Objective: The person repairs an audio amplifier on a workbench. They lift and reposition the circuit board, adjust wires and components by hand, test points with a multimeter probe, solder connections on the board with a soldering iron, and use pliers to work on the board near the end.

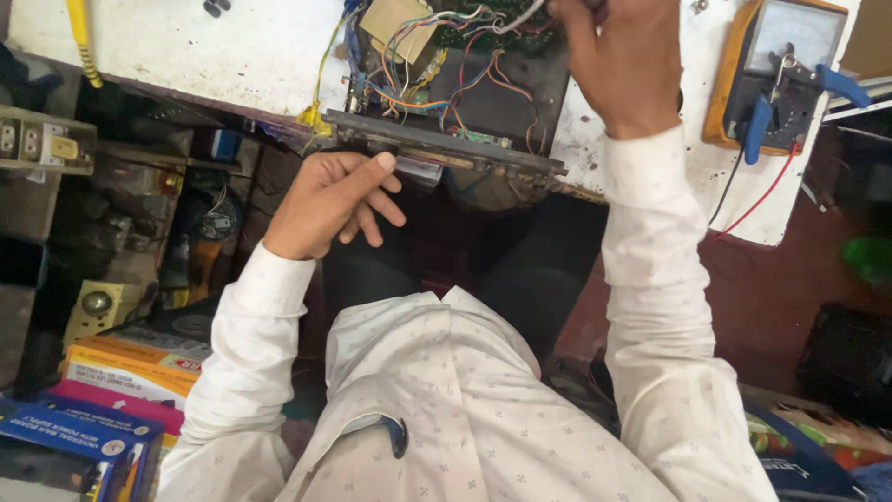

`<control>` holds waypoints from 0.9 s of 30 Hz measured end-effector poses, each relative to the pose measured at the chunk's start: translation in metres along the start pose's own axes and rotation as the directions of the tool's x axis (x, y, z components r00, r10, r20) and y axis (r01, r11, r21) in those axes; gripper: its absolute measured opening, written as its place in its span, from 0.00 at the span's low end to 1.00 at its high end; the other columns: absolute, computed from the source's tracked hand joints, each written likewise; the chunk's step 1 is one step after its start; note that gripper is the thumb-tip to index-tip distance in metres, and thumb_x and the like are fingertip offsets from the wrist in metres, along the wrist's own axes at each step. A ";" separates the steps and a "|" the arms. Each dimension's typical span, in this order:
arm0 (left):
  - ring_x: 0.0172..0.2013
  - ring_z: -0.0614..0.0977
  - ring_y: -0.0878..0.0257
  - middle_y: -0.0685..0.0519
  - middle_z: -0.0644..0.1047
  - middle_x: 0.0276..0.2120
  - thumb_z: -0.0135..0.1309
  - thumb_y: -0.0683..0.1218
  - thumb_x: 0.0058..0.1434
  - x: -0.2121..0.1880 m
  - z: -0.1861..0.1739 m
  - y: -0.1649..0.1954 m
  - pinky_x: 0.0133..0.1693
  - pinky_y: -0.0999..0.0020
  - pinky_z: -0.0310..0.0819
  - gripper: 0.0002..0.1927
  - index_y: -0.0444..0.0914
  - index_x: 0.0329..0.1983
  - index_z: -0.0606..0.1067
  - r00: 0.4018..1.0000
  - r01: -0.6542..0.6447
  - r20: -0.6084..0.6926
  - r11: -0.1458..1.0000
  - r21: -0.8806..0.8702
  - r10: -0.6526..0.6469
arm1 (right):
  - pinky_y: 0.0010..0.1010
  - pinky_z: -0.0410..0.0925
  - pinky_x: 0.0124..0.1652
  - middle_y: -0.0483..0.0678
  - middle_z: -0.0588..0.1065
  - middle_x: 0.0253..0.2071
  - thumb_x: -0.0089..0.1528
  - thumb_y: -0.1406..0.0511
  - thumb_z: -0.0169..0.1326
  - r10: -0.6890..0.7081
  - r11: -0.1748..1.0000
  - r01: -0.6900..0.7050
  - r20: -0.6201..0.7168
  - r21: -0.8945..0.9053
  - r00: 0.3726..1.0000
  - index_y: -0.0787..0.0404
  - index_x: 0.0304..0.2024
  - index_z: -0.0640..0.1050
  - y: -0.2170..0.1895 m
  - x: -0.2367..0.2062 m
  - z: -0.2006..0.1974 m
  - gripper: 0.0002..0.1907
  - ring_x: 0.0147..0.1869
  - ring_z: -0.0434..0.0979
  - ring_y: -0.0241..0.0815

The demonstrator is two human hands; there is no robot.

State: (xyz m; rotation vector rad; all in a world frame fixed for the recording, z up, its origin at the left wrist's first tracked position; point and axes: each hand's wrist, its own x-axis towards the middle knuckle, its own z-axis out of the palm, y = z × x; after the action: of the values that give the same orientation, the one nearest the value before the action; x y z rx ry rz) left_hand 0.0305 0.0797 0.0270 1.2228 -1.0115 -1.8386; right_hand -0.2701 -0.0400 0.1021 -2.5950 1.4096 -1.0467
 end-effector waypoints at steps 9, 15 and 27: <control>0.29 0.87 0.57 0.38 0.84 0.36 0.42 0.60 0.74 -0.011 0.019 0.016 0.27 0.72 0.78 0.28 0.29 0.51 0.76 0.963 -0.089 0.213 0.943 -0.322 0.164 | 0.36 0.70 0.43 0.52 0.75 0.45 0.65 0.78 0.67 -0.004 1.000 0.008 -0.179 0.018 0.984 0.62 0.41 0.79 -0.063 -0.082 -0.021 0.11 0.48 0.77 0.51; 0.41 0.87 0.51 0.41 0.81 0.49 0.48 0.49 0.77 0.000 0.046 -0.010 0.38 0.65 0.83 0.17 0.29 0.55 0.73 0.953 -0.184 0.110 0.830 -0.527 0.281 | 0.43 0.76 0.50 0.53 0.72 0.45 0.62 0.81 0.64 0.004 0.987 0.042 -0.290 0.153 0.957 0.67 0.39 0.78 -0.082 -0.134 0.009 0.10 0.51 0.80 0.53; 0.47 0.86 0.55 0.44 0.81 0.49 0.49 0.41 0.76 0.022 0.044 -0.055 0.47 0.57 0.85 0.13 0.30 0.59 0.73 0.943 -0.245 0.062 0.812 -0.529 0.325 | 0.44 0.73 0.50 0.53 0.69 0.48 0.61 0.82 0.64 -0.058 0.990 0.095 -0.309 0.104 0.949 0.67 0.43 0.77 -0.076 -0.158 0.031 0.13 0.52 0.78 0.55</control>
State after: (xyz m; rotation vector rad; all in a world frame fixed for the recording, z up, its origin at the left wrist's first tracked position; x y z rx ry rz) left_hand -0.0246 0.0954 -0.0197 0.5780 -0.6628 -1.8119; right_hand -0.2552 0.1139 0.0146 -2.5034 1.2557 -1.5487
